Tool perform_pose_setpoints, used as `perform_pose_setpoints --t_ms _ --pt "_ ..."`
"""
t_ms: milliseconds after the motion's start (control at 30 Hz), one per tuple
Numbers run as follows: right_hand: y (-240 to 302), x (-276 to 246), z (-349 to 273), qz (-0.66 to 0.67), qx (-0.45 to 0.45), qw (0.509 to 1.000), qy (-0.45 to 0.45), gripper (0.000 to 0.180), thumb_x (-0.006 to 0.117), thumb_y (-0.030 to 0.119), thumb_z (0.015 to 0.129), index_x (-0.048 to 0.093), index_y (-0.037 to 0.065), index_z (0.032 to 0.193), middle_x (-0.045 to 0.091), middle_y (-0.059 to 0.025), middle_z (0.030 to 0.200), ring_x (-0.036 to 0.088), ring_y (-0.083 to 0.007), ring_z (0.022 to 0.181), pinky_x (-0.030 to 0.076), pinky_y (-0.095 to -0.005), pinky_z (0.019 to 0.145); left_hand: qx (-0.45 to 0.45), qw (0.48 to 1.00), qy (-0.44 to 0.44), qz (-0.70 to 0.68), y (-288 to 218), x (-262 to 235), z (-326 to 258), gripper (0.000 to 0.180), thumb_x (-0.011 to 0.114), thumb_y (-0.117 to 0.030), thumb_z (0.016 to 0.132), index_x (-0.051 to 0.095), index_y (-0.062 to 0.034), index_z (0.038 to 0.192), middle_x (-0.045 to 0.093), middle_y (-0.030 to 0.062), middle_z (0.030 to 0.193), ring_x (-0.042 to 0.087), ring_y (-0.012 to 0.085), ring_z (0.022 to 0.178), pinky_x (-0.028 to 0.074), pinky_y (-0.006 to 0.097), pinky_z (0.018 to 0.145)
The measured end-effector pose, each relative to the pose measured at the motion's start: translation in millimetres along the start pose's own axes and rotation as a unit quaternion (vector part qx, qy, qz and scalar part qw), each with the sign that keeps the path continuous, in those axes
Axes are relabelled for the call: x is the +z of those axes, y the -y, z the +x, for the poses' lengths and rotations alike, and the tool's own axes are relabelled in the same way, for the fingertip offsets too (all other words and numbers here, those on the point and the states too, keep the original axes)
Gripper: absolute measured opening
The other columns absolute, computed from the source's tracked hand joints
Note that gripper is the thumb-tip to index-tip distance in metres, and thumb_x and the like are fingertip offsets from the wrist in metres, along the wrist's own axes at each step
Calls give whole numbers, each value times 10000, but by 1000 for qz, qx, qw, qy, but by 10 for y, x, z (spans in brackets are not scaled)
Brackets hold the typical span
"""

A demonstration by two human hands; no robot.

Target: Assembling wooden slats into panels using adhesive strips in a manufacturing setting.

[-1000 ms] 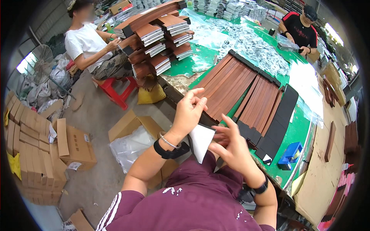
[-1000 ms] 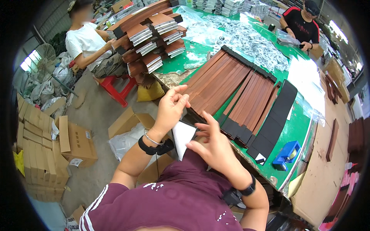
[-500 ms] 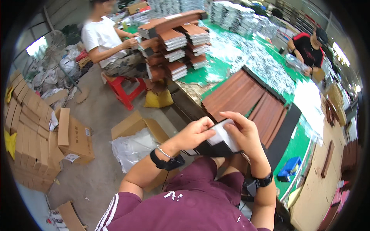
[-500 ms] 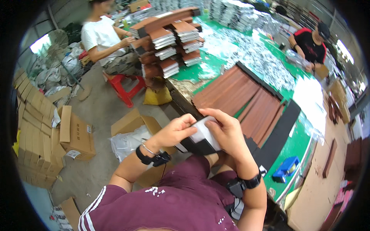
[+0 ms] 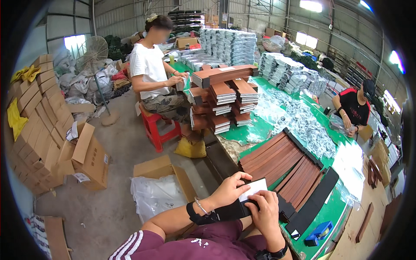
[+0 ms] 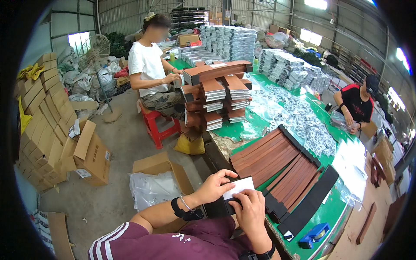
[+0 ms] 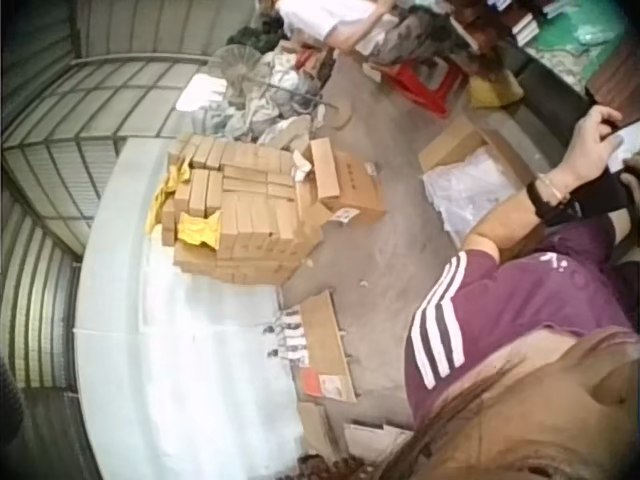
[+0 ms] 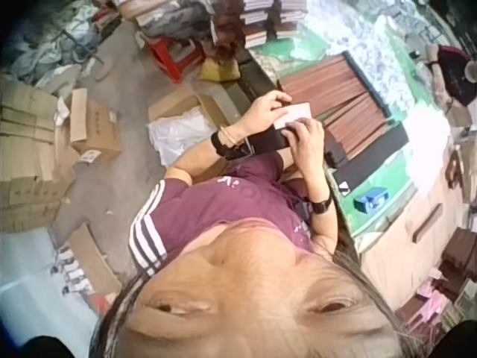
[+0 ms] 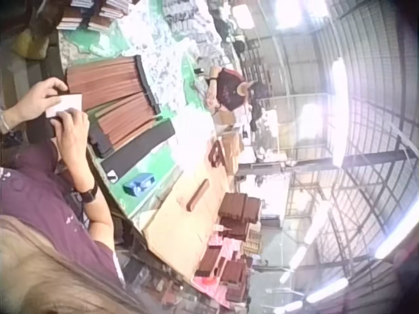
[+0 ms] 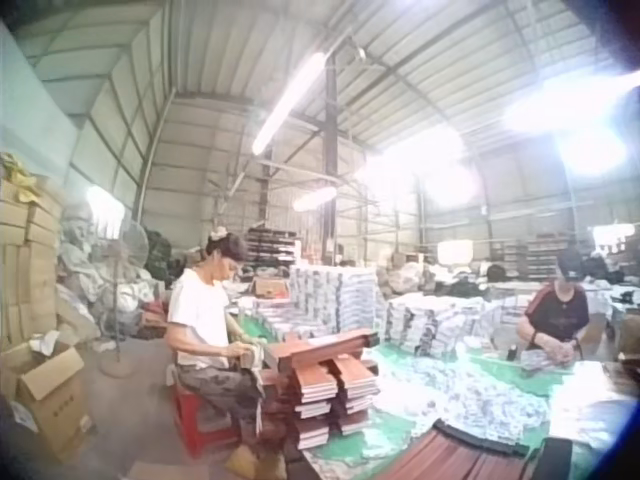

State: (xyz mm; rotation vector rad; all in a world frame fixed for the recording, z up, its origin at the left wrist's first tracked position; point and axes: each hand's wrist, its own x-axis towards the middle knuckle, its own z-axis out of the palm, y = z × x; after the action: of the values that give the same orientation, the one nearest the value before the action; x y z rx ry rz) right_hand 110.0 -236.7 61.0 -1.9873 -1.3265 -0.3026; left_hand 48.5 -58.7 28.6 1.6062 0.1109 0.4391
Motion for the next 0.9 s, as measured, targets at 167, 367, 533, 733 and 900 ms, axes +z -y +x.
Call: perform_pose_setpoints --t_ms 167,367,533,733,900 --pt "-18 20 -17 -59 31 998 1 341 814 196 759 671 43 1028 607 -118 1002 571 -322 960 452 -417 841 -30 999 7 -12 50 25 55 298 627 -72 983 537 -5 1259 686 49 948 613 62 862 495 231 732" --pt "-132 129 -35 -33 -13 999 3 264 805 172 752 620 68 909 591 -83 976 574 -296 944 443 -436 855 -49 998 28 8 206 71 139 227 641 -68 966 583 14 1170 692 71 948 639 87 843 515 256 737" --pt "-204 165 -59 17 -132 991 6 196 786 121 761 607 93 834 577 -45 938 580 -270 918 441 -445 892 -88 988 90 86 371 1 154 173 636 -143 988 679 1 1074 720 36 917 637 84 860 528 270 759" --pt "-324 84 -104 189 84 977 -52 285 797 -29 723 586 40 901 605 -124 880 584 -329 821 476 -398 726 83 967 62 234 546 1 135 307 670 -271 958 725 -17 795 589 119 723 602 278 699 484 384 651" --pt "-414 23 -16 181 206 962 -4 240 770 1 795 623 0 984 649 -103 913 635 -215 830 509 -301 763 158 948 67 266 323 4 -87 157 822 -131 803 714 -37 868 600 72 727 589 201 577 462 321 510"
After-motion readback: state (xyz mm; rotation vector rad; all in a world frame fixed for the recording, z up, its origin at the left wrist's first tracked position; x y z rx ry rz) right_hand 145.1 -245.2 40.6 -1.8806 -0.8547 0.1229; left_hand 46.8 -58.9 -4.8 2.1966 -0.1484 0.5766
